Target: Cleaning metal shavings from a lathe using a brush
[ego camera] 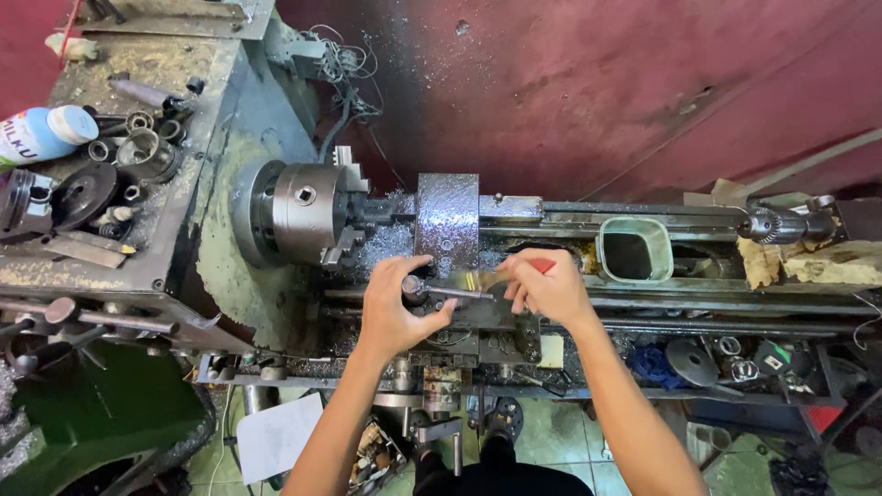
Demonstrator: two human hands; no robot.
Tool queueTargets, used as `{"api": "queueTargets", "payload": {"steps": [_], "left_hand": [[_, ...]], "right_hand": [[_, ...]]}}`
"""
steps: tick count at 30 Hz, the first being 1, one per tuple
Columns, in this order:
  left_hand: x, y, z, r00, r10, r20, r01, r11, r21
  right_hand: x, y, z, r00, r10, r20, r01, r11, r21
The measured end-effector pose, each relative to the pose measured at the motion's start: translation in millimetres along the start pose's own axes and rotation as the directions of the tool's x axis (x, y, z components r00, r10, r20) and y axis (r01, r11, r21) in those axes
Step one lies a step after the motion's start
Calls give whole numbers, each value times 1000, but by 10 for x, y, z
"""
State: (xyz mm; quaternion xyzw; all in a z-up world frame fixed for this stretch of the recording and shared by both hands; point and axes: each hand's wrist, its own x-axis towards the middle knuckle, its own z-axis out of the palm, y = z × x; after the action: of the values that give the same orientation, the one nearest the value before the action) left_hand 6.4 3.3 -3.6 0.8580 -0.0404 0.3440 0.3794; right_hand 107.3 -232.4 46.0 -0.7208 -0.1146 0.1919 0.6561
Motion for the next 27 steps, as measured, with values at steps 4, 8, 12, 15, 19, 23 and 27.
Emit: {"api": "queueTargets", "payload": {"steps": [4,8,12,15,19,23,27], "left_hand": [[-25,-36,25,1000,-15,11,15,1000,-3],[75,116,-35,1000,20,-13,-20,1000,-16],[113,197,-84,999,36,-30,-37,999,-18],[73,131,-39,999,38,-33,-38,999,-3],[45,76,5,999,34,-30,-34,999,-5],[61,126,-34,999,40,-32,-40,999,8],[80,161,-37,998,40,-45,-40,999,-6]], "right_hand": [[2,40,69,999,35,17,-34,999,-15],[32,79,87,992,-80,-95,73,994,-77],[-7,18,84,989,-5,-149,21,994,112],[-32,70,163,993,27,-111,-12,990,138],[69,270,340,995,-6,-98,18,992,121],[165,190,493,986,-34,-164,58,988,145],[147,106,419,971,-8,-238,47,986,161]]}}
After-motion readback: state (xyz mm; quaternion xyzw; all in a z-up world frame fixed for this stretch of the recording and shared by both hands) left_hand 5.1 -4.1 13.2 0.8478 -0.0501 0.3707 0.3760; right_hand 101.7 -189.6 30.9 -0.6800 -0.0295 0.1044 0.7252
